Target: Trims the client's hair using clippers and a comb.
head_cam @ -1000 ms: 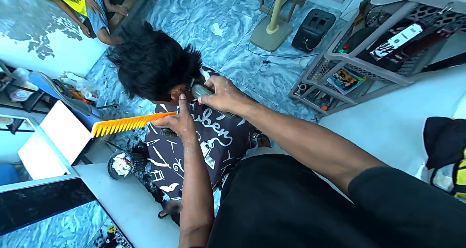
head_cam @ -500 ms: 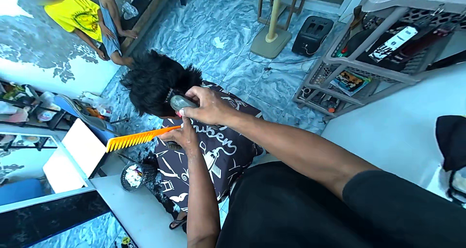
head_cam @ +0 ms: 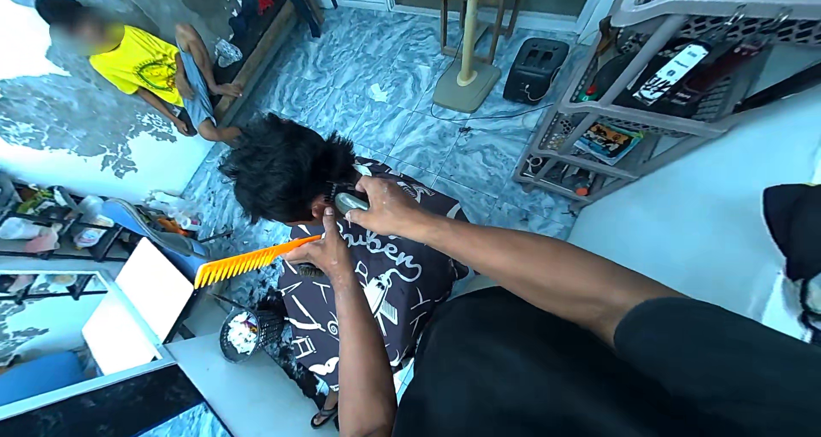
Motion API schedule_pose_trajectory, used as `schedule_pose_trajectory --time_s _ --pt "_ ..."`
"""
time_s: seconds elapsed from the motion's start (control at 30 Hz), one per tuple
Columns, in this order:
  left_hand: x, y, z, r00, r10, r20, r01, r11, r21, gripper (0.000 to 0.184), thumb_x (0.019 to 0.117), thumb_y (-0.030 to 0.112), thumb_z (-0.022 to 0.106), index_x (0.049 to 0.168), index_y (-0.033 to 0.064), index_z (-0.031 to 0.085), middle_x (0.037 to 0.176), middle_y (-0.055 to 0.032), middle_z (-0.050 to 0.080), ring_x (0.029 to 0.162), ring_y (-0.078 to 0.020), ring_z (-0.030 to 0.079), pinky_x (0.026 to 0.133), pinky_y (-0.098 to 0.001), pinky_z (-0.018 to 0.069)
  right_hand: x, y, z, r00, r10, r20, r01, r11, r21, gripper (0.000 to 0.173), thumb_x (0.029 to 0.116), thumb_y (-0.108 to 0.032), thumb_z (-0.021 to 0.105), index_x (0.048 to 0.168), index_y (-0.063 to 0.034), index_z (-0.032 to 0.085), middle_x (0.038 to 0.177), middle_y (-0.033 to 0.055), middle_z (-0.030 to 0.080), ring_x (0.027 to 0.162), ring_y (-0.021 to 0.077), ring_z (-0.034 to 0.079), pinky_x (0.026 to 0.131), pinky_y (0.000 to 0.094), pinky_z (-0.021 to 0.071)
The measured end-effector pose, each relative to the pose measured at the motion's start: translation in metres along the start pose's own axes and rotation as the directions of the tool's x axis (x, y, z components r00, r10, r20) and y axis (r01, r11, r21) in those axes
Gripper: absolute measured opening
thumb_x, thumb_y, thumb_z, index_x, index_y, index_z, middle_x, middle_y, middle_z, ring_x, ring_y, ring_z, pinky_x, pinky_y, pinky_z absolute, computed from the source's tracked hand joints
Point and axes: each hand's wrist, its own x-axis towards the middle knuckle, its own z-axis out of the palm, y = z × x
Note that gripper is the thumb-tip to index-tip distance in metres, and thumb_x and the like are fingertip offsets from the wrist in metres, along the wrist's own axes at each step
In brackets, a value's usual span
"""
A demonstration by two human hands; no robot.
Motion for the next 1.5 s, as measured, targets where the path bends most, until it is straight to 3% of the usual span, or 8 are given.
schedule_pose_trajectory --time_s 0.17,0.3,0.47,0.63,0.77,0.93,1.07,1.5 --pt "-0.003 0.004 0.002 1.0 -0.01 -0.005 0.01 1.0 -0.018 0.11 0.0715 0.024 0.085 0.149 -0.0136 0.017 0.147 -0.0363 0.032 0.136 -0.0358 0.04 0.11 -0.033 0.0394 0.0 -0.014 0.013 0.979 -0.189 -0.08 0.198 0.974 0.11 0.045 0.0883 -0.028 0.08 0.123 -0.0033 0.065 0.105 0.0163 0.07 0.097 0.0305 0.069 0.083 0.0535 0.0582" --pt "-0.003 0.004 0.004 1.0 -0.004 -0.023 0.003 0.999 -0.038 0.122 0.0719 0.041 0.091 0.15 -0.0132 0.015 0.149 -0.0375 0.031 0.139 -0.0372 0.039 0.114 -0.0335 0.0368 -0.003 0.004 0.008 0.998 -0.001 -0.06 0.003 0.999 0.036 0.049 0.0899 -0.033 0.078 0.124 -0.0024 0.062 0.103 0.0182 0.069 0.095 0.0344 0.07 0.079 0.0572 0.0576" --pt "-0.007 -0.001 0.008 0.997 0.052 -0.054 -0.055 0.997 -0.057 0.103 0.0748 0.027 0.083 0.146 -0.0143 0.022 0.145 -0.0365 0.035 0.137 -0.0343 0.041 0.112 -0.0319 0.0377 0.004 -0.01 0.008 0.975 -0.216 -0.053 0.221 0.967 0.123 0.047 0.089 -0.03 0.078 0.124 -0.0029 0.064 0.108 0.0154 0.07 0.102 0.0287 0.069 0.09 0.0517 0.0566" --pt "-0.01 0.007 0.005 0.999 0.03 -0.042 -0.032 0.997 -0.065 0.118 0.0752 0.041 0.089 0.149 -0.014 0.015 0.147 -0.0377 0.033 0.137 -0.0355 0.042 0.114 -0.0337 0.0374 0.001 0.004 0.002 1.0 0.003 -0.017 -0.002 0.999 0.044 0.049 0.0891 -0.034 0.077 0.124 -0.003 0.063 0.106 0.0166 0.069 0.099 0.0327 0.069 0.084 0.0571 0.0564" --pt "-0.012 0.002 0.009 0.998 0.03 -0.047 -0.031 0.999 -0.015 0.1 0.0769 0.029 0.081 0.146 -0.0132 0.023 0.146 -0.0355 0.033 0.137 -0.0333 0.039 0.112 -0.0322 0.037 0.006 -0.015 0.008 0.971 -0.232 -0.055 0.238 0.964 0.119 0.048 0.0889 -0.033 0.078 0.126 -0.0044 0.064 0.109 0.0141 0.07 0.103 0.027 0.068 0.092 0.0505 0.0564" --pt "-0.01 0.001 0.009 0.998 0.039 -0.046 -0.042 0.996 -0.076 0.123 0.0741 0.045 0.089 0.151 -0.0119 0.011 0.148 -0.0374 0.031 0.137 -0.0359 0.041 0.113 -0.036 0.0388 0.002 0.005 0.003 1.0 -0.021 -0.022 0.021 1.0 0.02 0.049 0.0898 -0.034 0.076 0.124 -0.0023 0.062 0.106 0.0173 0.069 0.099 0.033 0.069 0.084 0.0565 0.0569" --pt "-0.012 0.0 0.01 0.996 0.05 -0.068 -0.053 0.998 -0.042 0.104 0.0736 0.031 0.084 0.145 -0.0115 0.022 0.144 -0.0332 0.035 0.133 -0.0304 0.042 0.11 -0.0325 0.039 0.006 -0.017 0.004 0.979 -0.195 -0.055 0.201 0.972 0.12 0.049 0.0887 -0.034 0.078 0.126 -0.0054 0.064 0.108 0.0133 0.07 0.101 0.0265 0.069 0.089 0.0508 0.0572" --pt "-0.006 -0.001 0.009 0.997 0.052 -0.052 -0.055 0.996 -0.07 0.122 0.0725 0.045 0.09 0.15 -0.0109 0.014 0.148 -0.0361 0.032 0.136 -0.0356 0.042 0.113 -0.038 0.0396 0.006 0.006 -0.006 0.998 -0.064 -0.011 0.065 0.995 0.076 0.048 0.0884 -0.033 0.078 0.122 -0.0026 0.064 0.104 0.0165 0.07 0.097 0.0314 0.069 0.085 0.056 0.0568"
